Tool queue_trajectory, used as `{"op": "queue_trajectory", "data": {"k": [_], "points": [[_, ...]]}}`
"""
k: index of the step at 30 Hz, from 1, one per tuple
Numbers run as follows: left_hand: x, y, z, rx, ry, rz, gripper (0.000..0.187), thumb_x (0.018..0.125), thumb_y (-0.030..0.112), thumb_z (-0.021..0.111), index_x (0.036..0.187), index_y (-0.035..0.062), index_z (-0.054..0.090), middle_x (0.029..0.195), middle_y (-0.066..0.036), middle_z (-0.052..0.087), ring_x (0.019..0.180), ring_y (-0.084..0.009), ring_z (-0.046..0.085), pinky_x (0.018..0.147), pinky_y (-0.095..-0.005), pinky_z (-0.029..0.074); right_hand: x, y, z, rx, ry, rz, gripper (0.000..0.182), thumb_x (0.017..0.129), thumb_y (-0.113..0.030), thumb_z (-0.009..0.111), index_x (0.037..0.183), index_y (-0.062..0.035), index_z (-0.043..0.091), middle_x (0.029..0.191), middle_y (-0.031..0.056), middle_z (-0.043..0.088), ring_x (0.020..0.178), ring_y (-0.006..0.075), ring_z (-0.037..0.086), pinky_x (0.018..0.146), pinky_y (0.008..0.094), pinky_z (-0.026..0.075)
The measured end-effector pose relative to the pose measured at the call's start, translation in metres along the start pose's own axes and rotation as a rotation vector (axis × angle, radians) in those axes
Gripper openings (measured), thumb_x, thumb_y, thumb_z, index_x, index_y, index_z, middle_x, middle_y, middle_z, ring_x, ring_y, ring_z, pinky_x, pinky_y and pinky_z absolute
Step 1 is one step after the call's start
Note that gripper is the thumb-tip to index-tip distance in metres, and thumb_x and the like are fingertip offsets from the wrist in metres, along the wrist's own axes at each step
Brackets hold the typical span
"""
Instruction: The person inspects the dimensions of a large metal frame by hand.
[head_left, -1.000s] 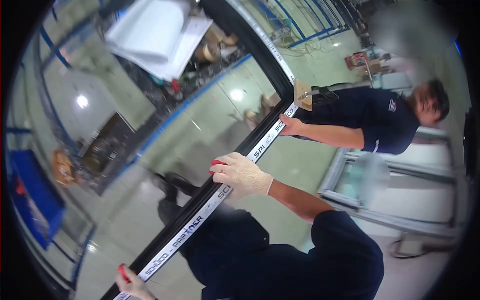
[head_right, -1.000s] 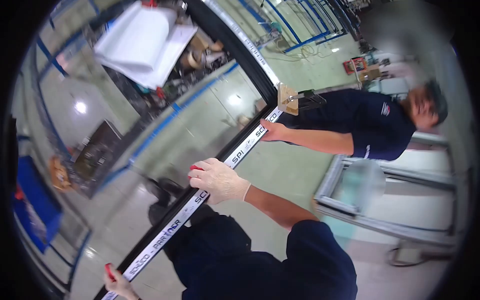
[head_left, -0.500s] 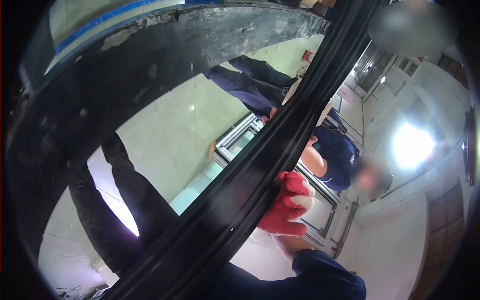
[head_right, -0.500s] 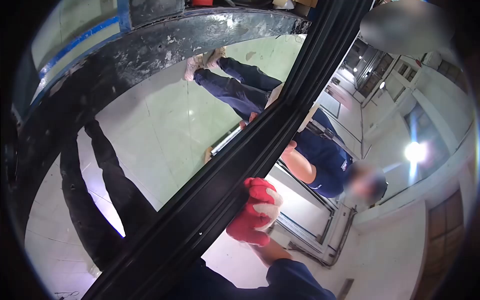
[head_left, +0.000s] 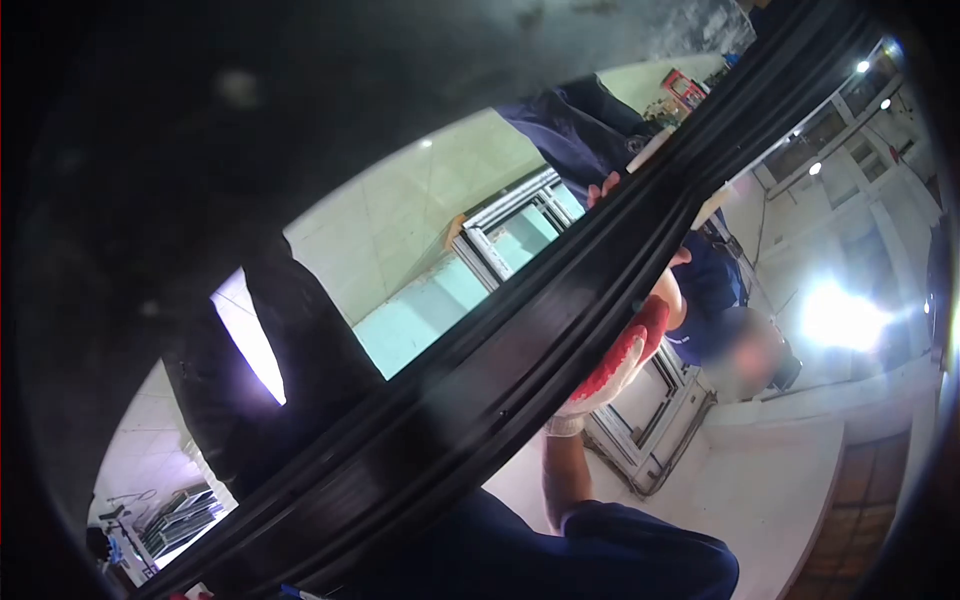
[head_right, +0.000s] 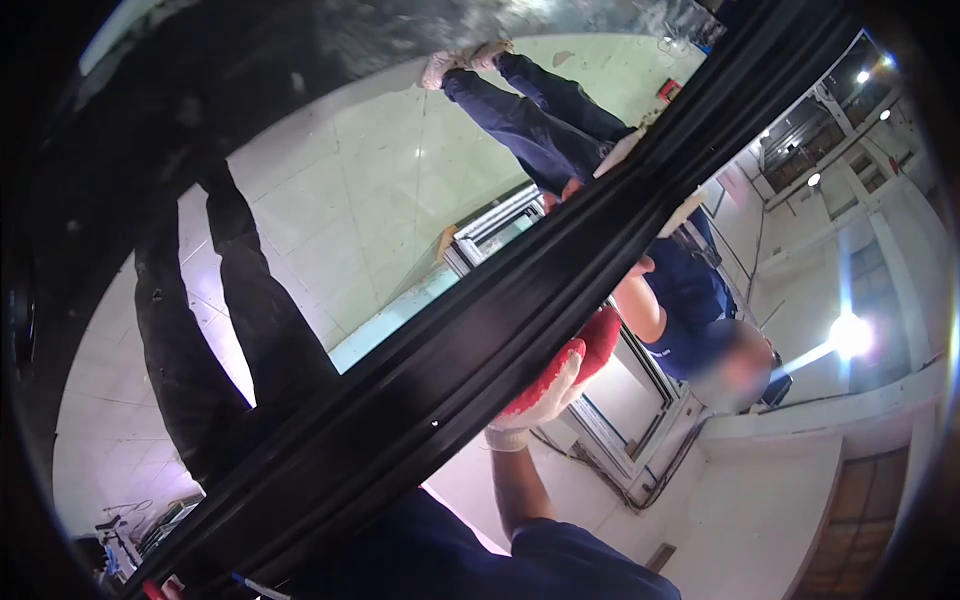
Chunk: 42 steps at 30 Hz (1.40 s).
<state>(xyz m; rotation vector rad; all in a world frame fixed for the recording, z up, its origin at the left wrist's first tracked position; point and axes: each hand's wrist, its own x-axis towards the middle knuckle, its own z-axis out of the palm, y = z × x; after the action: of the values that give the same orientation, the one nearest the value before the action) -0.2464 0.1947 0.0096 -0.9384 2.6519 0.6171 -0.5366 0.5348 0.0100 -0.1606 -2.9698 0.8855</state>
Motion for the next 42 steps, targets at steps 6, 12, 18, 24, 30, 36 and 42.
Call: {"op": "queue_trajectory", "data": {"k": [6, 12, 18, 24, 30, 36, 42], "points": [[0.001, -0.014, -0.006, -0.246, -0.023, 0.032, 0.045, 0.101, 0.042, 0.054, 0.1, 0.0005, 0.072, 0.095, -0.022, 0.072, 0.093, -0.0417, 0.072, 0.085, -0.0555, 0.057, 0.009, -0.003, 0.005, -0.076, 0.016, 0.205, 0.062, 0.099, -0.012, 0.053, 0.155, -0.0005, 0.027, 0.155, 0.0128, 0.037, 0.14, 0.0224, 0.038, 0.116, 0.0352, 0.031], [-0.05, -0.034, -0.018, -0.106, 0.019, -0.102, 0.032, 0.093, 0.025, 0.043, 0.081, -0.0023, 0.053, 0.119, -0.028, 0.059, 0.127, -0.0572, 0.049, 0.106, -0.0693, 0.04, 0.022, -0.027, 0.017, -0.07, -0.047, 0.486, 0.069, 0.091, 0.004, 0.06, 0.153, -0.0067, 0.032, 0.144, 0.01, 0.047, 0.126, 0.0201, 0.051, 0.107, 0.0337, 0.043], [-0.055, -0.026, -0.012, 0.016, 0.114, -0.184, 0.048, 0.091, 0.035, 0.043, 0.098, -0.0082, 0.064, 0.134, -0.035, 0.049, 0.123, -0.052, 0.054, 0.104, -0.0628, 0.044, 0.028, -0.037, 0.014, -0.154, -0.151, 0.581, 0.072, 0.085, 0.008, 0.064, 0.151, -0.007, 0.037, 0.13, 0.0141, 0.056, 0.112, 0.0248, 0.06, 0.094, 0.0342, 0.053], [-0.073, -0.041, -0.019, -0.396, 0.054, 0.014, 0.035, 0.083, 0.032, 0.064, 0.097, -0.0005, 0.065, 0.091, -0.018, 0.064, 0.082, -0.033, 0.064, 0.075, -0.0452, 0.052, 0.047, -0.005, -0.035, -0.16, -0.279, 0.644, 0.078, 0.083, 0.01, 0.064, 0.149, -0.0153, 0.032, 0.125, 0.0221, 0.059, 0.105, 0.0311, 0.066, 0.088, 0.0481, 0.062], [-0.101, -0.061, 0.011, -0.41, 0.489, 0.114, 0.036, 0.079, 0.036, 0.074, 0.098, 0.0068, 0.065, 0.081, -0.01, 0.062, 0.074, -0.0272, 0.061, 0.068, -0.0397, 0.048, 0.05, 0.018, -0.026, 0.063, -0.178, 0.703, 0.081, 0.08, 0.012, 0.064, 0.149, -0.0162, 0.031, 0.121, 0.0228, 0.061, 0.101, 0.032, 0.066, 0.089, 0.0483, 0.061], [-0.067, -0.039, -0.017, -0.196, 0.187, 0.043, 0.044, 0.069, 0.045, 0.081, 0.097, 0.0133, 0.068, 0.094, -0.004, 0.067, 0.078, -0.0237, 0.066, 0.066, -0.0363, 0.047, 0.048, 0.024, -0.017, -0.041, -0.05, 0.671, 0.083, 0.074, 0.007, 0.072, 0.145, -0.0139, 0.035, 0.102, 0.0155, 0.064, 0.09, 0.0268, 0.065, 0.081, 0.0398, 0.059], [-0.048, -0.032, -0.032, -0.301, 0.303, 0.018, 0.051, 0.07, 0.038, 0.084, 0.107, 0.0073, 0.068, 0.105, -0.009, 0.07, 0.095, -0.0302, 0.07, 0.078, -0.0391, 0.055, 0.051, 0.066, -0.02, 0.097, -0.066, 0.571, 0.068, 0.081, -0.014, 0.07, 0.144, -0.0112, 0.044, 0.109, 0.0179, 0.063, 0.096, 0.0298, 0.063, 0.086, 0.0426, 0.055]]}}
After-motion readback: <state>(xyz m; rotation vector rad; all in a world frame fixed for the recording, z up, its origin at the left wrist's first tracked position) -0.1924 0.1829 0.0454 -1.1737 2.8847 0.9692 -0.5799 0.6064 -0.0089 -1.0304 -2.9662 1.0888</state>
